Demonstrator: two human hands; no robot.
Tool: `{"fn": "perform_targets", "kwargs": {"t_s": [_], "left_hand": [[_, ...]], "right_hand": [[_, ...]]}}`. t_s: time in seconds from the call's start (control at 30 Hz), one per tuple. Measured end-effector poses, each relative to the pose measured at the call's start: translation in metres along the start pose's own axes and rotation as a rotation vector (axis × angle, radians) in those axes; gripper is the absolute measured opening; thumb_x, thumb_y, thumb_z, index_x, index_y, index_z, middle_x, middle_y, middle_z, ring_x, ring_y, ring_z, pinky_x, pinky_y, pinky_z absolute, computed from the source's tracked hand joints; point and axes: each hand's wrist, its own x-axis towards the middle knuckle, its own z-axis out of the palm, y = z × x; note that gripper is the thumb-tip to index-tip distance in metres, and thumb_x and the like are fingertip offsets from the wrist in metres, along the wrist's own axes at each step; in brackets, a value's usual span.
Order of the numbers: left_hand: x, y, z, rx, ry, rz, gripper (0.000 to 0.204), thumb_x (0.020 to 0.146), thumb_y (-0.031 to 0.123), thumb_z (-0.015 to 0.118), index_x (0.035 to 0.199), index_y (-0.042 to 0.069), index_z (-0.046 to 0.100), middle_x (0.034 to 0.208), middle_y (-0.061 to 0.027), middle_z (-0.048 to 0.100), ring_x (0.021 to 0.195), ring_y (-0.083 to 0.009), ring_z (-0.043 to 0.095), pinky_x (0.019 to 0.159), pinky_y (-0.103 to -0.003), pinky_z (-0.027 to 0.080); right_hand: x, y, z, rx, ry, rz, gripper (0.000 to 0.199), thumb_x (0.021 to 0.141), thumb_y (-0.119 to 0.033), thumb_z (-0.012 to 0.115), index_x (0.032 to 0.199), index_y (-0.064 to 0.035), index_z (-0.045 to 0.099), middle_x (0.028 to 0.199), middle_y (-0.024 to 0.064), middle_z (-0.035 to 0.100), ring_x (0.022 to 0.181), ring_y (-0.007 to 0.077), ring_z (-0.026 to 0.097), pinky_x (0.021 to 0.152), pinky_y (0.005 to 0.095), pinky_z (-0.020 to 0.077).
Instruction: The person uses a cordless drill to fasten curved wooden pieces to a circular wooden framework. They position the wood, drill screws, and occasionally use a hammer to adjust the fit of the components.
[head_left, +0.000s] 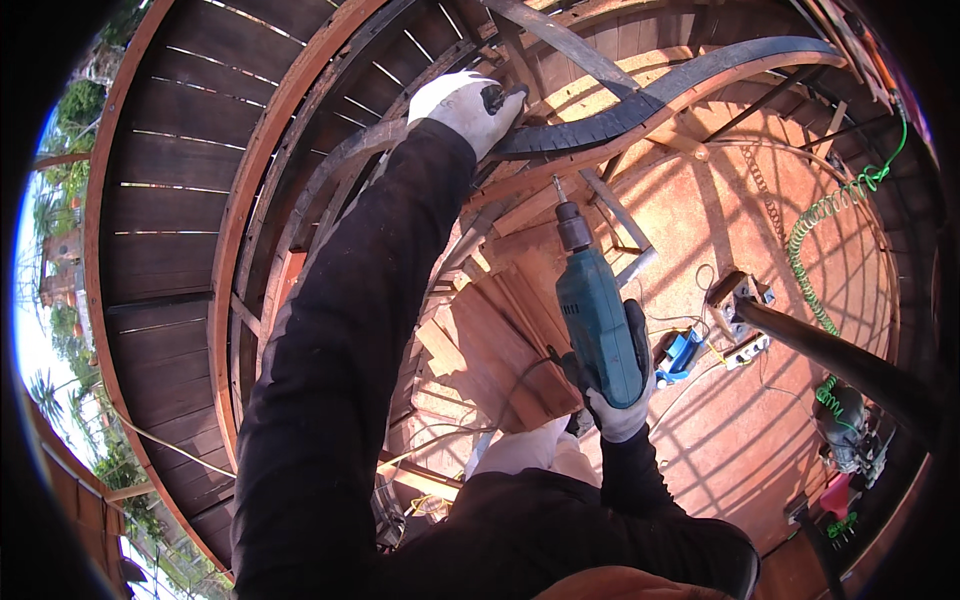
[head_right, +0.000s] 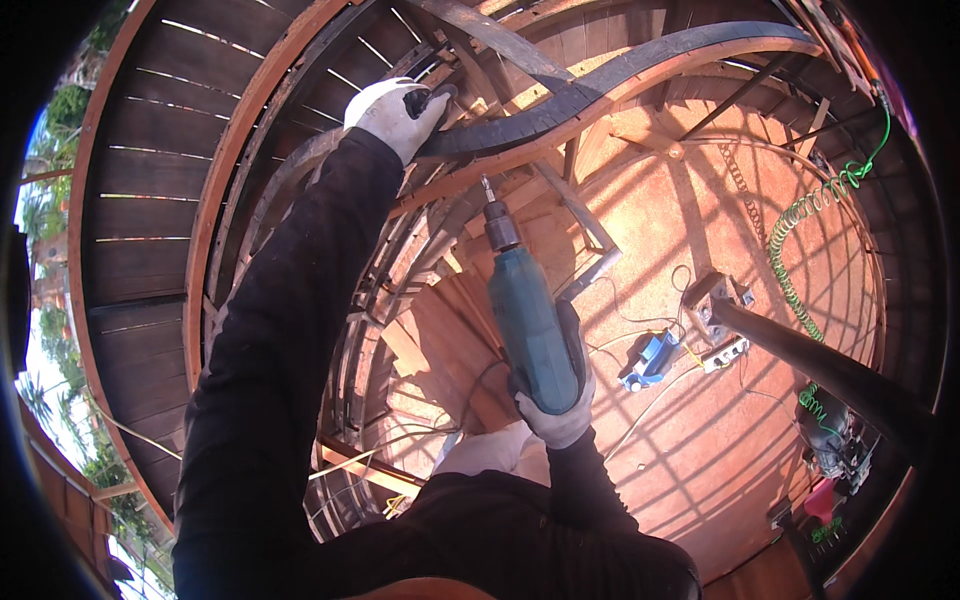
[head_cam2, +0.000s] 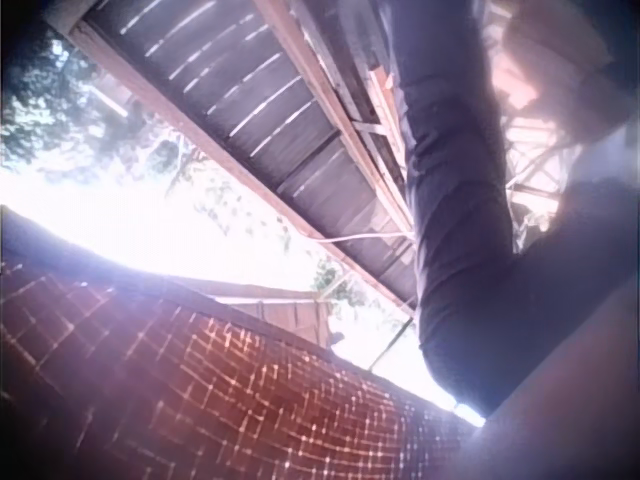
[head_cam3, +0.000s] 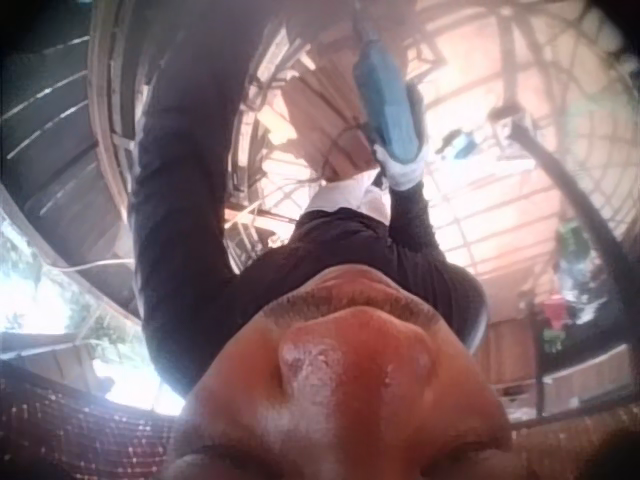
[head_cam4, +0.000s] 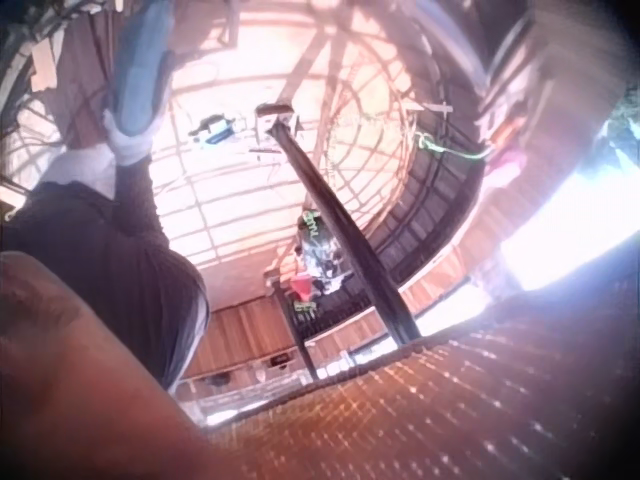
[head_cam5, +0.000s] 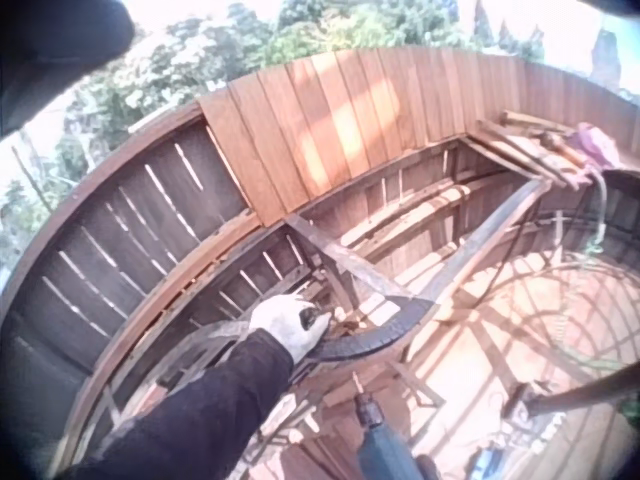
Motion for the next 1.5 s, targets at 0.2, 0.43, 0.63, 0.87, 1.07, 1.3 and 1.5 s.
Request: {"fn": "perform_targets", "kwargs": {"t_s": [0.2,0.43,0.63,0.87,1.07,1.3,1.5], "left_hand": [[0.002,0.007,-0.010,0.022,-0.012,-0.011,0.040,0.086,0.043,0.060,0.084,0.004,0.069,0.076,-0.0140,0.064,0.073,-0.0331,0.062,0.070,-0.040,0.049],[0.002,0.017,-0.014,0.083,-0.054,-0.008,0.038,0.084,0.042,0.061,0.081,0.004,0.069,0.075,-0.0141,0.064,0.074,-0.0334,0.063,0.070,-0.041,0.049],[0.002,0.017,-0.013,0.118,-0.056,-0.008,0.037,0.084,0.041,0.062,0.079,0.005,0.070,0.077,-0.0153,0.065,0.076,-0.0339,0.063,0.071,-0.042,0.050],[0.005,0.019,-0.016,0.171,-0.119,-0.018,0.043,0.088,0.048,0.056,0.083,0.008,0.073,0.082,-0.0140,0.067,0.079,-0.0314,0.064,0.077,-0.042,0.050],[0.004,0.022,-0.015,0.162,-0.094,-0.026,0.038,0.084,0.043,0.061,0.081,0.006,0.072,0.077,-0.0154,0.065,0.078,-0.0344,0.064,0.072,-0.044,0.050],[0.004,0.023,-0.017,0.165,-0.095,-0.028,0.037,0.084,0.042,0.061,0.080,0.007,0.072,0.076,-0.0159,0.065,0.077,-0.0342,0.064,0.071,-0.044,0.050],[0.006,0.021,-0.014,0.158,-0.084,0.000,0.038,0.085,0.043,0.060,0.079,0.007,0.071,0.075,-0.0166,0.064,0.075,-0.0354,0.063,0.070,-0.045,0.050]], "right_hand": [[0.006,-0.003,-0.004,-0.232,0.003,-0.124,0.109,0.064,-0.035,0.082,0.146,0.0071,0.024,0.138,0.0181,0.046,0.124,0.0259,0.050,0.103,0.0374,0.0423],[0.001,0.010,-0.006,-0.444,0.085,-0.197,0.101,0.062,-0.033,0.077,0.141,0.0101,0.033,0.119,0.0204,0.060,0.103,0.0260,0.063,0.089,0.0346,0.0493],[0.000,0.004,-0.013,-0.648,-0.027,-0.220,0.094,0.069,-0.026,0.075,0.144,0.0084,0.029,0.138,0.0211,0.046,0.127,0.0284,0.048,0.107,0.0388,0.0365],[0.000,0.004,-0.014,-0.660,-0.027,-0.212,0.095,0.071,-0.029,0.077,0.143,0.0090,0.030,0.137,0.0215,0.047,0.127,0.0286,0.049,0.106,0.0380,0.0375],[0.002,0.005,-0.015,-0.633,-0.023,-0.257,0.093,0.069,-0.030,0.075,0.141,0.0091,0.032,0.127,0.0220,0.053,0.112,0.0308,0.056,0.096,0.0388,0.0437],[0.014,0.003,-0.016,-0.848,0.002,-0.441,0.090,0.063,-0.038,0.073,0.133,0.0104,0.043,0.107,0.0243,0.062,0.090,0.0376,0.065,0.081,0.0413,0.0523],[0.013,0.006,-0.014,-0.780,0.023,-0.415,0.090,0.063,-0.038,0.074,0.132,0.0115,0.042,0.106,0.0235,0.062,0.091,0.0374,0.065,0.083,0.0410,0.0519]]}}
